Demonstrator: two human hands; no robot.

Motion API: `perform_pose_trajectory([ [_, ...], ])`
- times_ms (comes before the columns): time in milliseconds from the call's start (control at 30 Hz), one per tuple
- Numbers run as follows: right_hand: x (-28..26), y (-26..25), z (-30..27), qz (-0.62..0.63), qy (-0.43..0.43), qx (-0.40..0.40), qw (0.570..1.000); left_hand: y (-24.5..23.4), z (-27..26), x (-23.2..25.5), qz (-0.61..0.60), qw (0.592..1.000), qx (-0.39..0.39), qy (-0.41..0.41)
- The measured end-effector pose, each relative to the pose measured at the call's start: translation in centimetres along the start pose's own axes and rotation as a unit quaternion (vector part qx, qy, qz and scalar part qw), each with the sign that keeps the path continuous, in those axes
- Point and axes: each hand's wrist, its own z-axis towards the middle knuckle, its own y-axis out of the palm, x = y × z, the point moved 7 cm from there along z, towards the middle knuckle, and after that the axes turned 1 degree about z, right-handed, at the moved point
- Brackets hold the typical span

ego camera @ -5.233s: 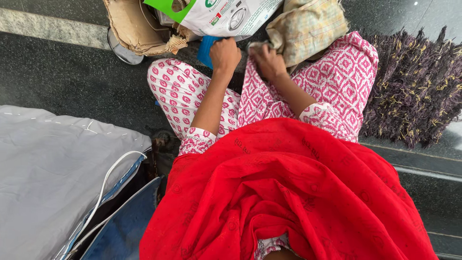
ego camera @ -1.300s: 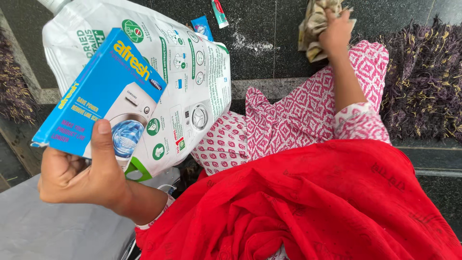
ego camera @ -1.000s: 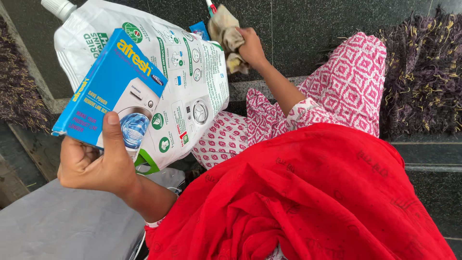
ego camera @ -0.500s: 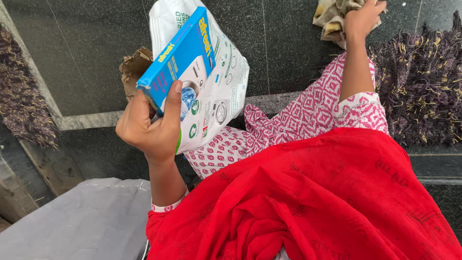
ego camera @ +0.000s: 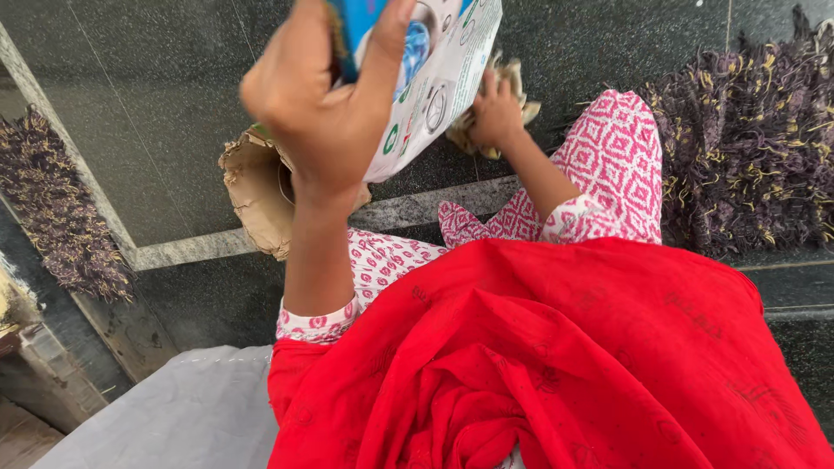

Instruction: The person sits on the floor and wipes the exterior of a large white detergent bag and a small blue box using a cloth. They handle the items one at a time, rubbing the surfaces and occasionally adjusting their grip.

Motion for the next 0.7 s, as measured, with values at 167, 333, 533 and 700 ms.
perform_pose_trajectory([
  [167,-4.8,2.8,-6.6,0.009,-0.029,-0.046,0.998,7.4,-2.3,-3.2,0.000,0.999,0.010,0.048],
  [333,-4.7,5.0,-6.7,0.018,-0.030,-0.033,0.999,9.6,-4.8,-8.9,0.032,0.999,-0.022,-0.001],
  [533,-4.9,5.3,-6.5,0.006,-0.037,-0.023,0.999,7.2,-3.2,-13.4,0.196,0.976,-0.081,-0.040],
  [700,-5.3,5.9,-7.4,0.014,-0.023,-0.050,0.998,5.7,-6.0,-9.8,0.390,0.918,-0.019,0.068],
])
